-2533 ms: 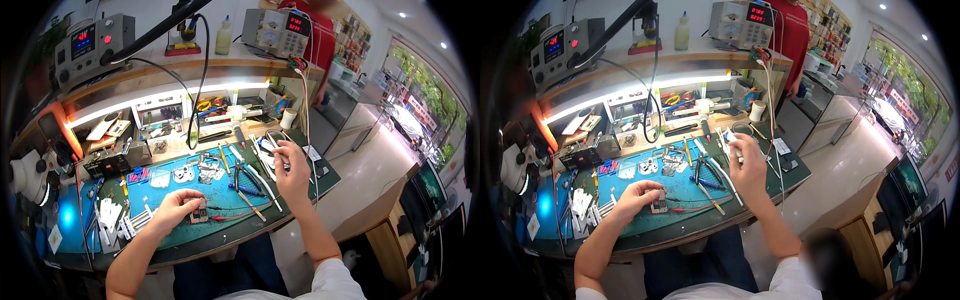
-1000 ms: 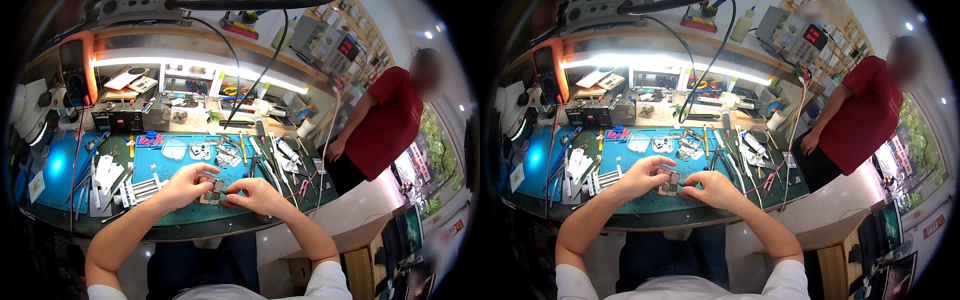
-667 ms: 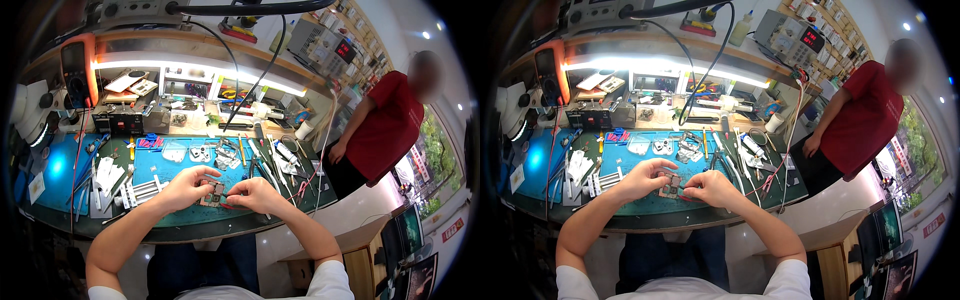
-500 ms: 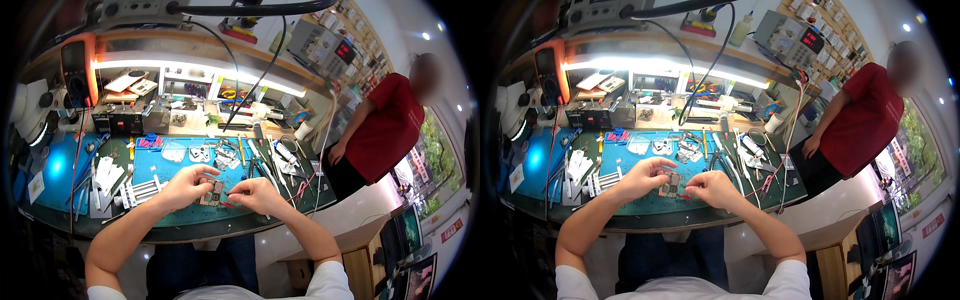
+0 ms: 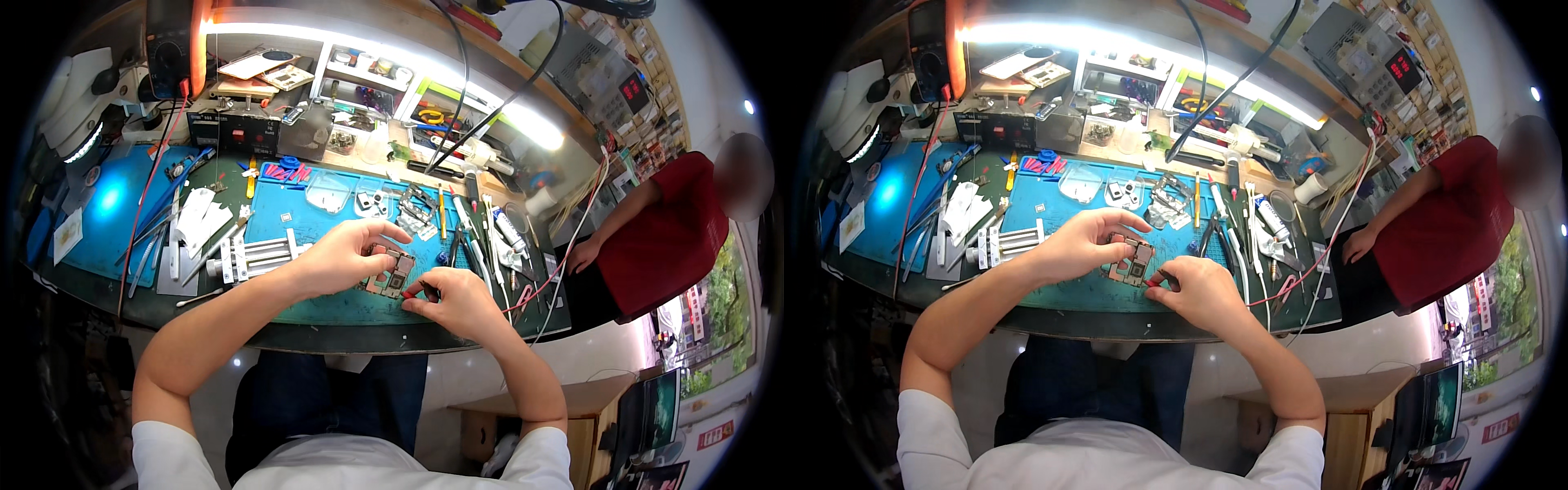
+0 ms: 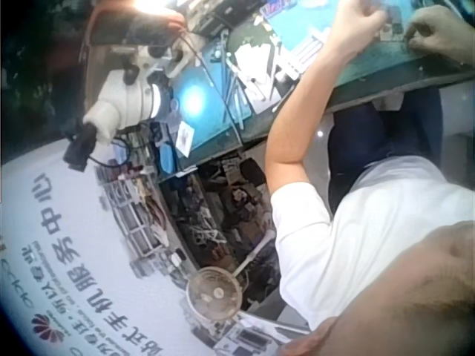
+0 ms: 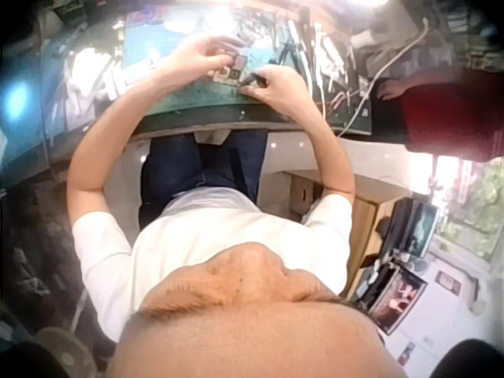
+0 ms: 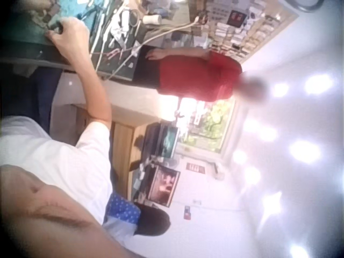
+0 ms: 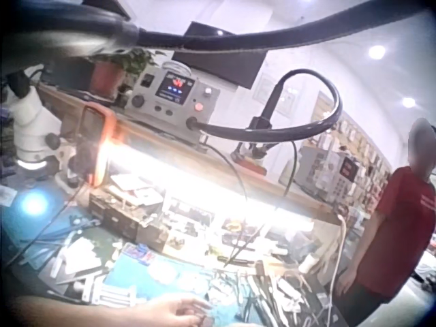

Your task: The person uses a multimeter to test a small circuit board, then places it under a microscope and applies a substance from a syringe to the board. The person continues to manipulate the board and tools on the workbench.

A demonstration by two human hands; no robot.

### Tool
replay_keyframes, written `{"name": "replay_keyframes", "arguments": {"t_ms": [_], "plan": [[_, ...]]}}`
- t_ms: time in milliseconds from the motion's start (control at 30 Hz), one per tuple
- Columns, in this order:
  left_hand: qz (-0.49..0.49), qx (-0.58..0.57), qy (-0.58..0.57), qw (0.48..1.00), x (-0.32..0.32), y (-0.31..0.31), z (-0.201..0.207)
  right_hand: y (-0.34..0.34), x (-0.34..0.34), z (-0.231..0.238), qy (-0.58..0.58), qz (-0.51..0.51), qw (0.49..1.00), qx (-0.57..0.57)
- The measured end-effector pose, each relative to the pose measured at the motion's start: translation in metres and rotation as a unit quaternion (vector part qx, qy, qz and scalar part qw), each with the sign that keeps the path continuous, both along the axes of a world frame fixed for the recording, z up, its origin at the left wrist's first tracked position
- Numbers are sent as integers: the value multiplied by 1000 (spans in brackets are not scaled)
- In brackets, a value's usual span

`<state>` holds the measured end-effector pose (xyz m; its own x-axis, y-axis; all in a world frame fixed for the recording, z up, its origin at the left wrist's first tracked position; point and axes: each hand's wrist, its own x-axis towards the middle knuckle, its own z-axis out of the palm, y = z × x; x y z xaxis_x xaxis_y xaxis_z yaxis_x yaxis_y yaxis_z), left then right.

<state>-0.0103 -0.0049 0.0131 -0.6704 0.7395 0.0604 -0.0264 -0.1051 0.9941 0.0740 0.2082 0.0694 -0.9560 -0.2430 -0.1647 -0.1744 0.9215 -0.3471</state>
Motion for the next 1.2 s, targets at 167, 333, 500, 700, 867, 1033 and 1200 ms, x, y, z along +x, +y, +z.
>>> {"name": "replay_keyframes", "arguments": {"t_ms": [167,333,500,700,867,1033,1200], "plan": [[-6,4,-4,1000,1,-2,8,5,0,-7,46,34,998,-17],[-44,29,-42,998,-1,-3,4,3,3,-9,43,63,997,-32],[-69,51,-72,994,-2,-7,13,5,17,-12,74,81,993,-46],[30,102,-127,986,-2,-11,11,30,56,36,-32,123,990,-68],[28,136,-171,975,0,-6,7,43,87,54,-131,47,983,-121],[7,198,-193,961,7,1,6,29,51,3,-95,-150,910,-376],[20,227,-186,956,15,2,0,-18,23,-33,-99,-161,786,-588]]}}
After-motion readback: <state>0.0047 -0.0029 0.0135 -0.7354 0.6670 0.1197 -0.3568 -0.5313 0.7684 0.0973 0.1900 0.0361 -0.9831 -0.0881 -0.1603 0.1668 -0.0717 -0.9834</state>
